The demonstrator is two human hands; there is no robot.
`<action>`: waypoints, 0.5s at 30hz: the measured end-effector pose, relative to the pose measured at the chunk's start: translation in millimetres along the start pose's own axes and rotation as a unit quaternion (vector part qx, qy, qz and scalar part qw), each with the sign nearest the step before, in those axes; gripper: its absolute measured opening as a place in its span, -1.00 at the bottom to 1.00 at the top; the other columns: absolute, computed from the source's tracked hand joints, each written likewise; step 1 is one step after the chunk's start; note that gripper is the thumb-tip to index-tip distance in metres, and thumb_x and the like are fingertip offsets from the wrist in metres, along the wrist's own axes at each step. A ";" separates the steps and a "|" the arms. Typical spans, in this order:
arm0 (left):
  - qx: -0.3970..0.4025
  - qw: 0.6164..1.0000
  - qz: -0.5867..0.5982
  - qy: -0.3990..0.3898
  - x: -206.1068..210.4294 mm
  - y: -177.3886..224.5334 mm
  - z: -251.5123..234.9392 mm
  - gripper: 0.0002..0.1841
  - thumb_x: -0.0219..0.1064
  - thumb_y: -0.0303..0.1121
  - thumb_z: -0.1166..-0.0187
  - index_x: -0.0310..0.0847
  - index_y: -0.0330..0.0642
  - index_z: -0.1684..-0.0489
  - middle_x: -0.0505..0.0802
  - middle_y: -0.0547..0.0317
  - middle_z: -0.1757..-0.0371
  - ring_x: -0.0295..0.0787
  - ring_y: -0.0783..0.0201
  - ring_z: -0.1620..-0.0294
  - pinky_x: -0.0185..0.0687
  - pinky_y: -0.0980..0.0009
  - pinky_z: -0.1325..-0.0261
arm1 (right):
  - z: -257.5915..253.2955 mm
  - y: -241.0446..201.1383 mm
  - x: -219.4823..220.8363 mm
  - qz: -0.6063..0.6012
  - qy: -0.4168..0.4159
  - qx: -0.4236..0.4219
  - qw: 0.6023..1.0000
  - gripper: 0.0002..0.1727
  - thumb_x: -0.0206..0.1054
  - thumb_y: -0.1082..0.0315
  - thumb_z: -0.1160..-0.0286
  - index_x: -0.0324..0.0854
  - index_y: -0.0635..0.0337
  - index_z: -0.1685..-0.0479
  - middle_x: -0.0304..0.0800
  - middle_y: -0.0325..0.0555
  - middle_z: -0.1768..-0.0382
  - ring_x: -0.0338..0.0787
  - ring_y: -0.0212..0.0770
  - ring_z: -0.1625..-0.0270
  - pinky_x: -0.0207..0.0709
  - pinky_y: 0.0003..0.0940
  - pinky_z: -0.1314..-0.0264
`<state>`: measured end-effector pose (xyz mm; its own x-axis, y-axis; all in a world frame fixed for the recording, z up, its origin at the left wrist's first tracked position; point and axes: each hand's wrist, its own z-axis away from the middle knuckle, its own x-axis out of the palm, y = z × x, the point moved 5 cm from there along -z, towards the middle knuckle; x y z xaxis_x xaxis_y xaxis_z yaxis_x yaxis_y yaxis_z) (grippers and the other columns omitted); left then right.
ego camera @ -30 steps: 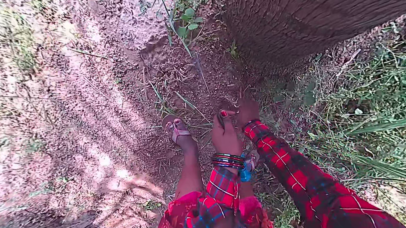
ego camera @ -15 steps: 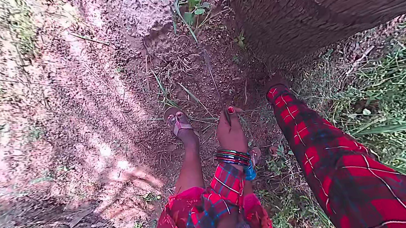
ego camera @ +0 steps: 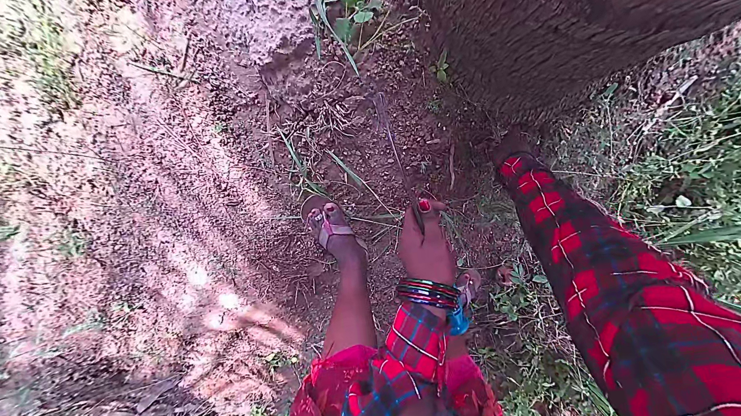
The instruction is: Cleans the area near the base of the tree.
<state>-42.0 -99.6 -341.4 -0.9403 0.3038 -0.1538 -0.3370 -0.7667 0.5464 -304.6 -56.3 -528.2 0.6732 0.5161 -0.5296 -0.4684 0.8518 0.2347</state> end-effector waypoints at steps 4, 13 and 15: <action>0.003 1.000 0.006 0.018 -6.3 4.9 -6.8 -0.63 -0.08 -0.21 -0.92 0.68 -0.14 -0.01 0.35 0.42 0.69 0.25 0.51 0.72 0.25 0.54 0.57 | 2.6 8.6 4.8 -0.032 0.010 -0.005 0.999 -0.35 0.26 0.07 -0.69 0.44 0.44 -0.55 0.58 0.52 -0.43 0.57 0.44 -0.53 0.40 0.41 -0.52; -0.005 0.999 0.002 0.032 5.9 16.2 -15.6 -0.63 -0.09 -0.19 -0.92 0.67 -0.12 -0.03 0.36 0.41 0.68 0.26 0.48 0.72 0.25 0.49 0.57 | 6.3 32.6 19.5 -0.104 -0.019 0.029 0.994 -0.36 0.08 0.01 -0.85 0.52 0.54 -0.42 0.59 0.53 -0.42 0.57 0.39 -0.55 0.36 0.32 -0.59; -0.010 1.000 0.008 0.025 12.1 13.5 -14.8 -0.64 -0.08 -0.20 -0.92 0.67 -0.12 0.00 0.33 0.41 0.69 0.23 0.47 0.71 0.22 0.49 0.57 | 0.4 46.0 20.5 -0.114 -0.028 0.035 0.992 -0.30 0.02 -0.04 -0.87 0.52 0.57 -0.41 0.58 0.54 -0.43 0.56 0.37 -0.56 0.33 0.30 -0.61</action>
<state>-58.7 -114.6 -348.0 -0.9469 0.2629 -0.1851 -0.3215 -0.7823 0.5336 -312.1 -6.5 -527.9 0.7890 0.3112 -0.5297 -0.2606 0.9503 0.1701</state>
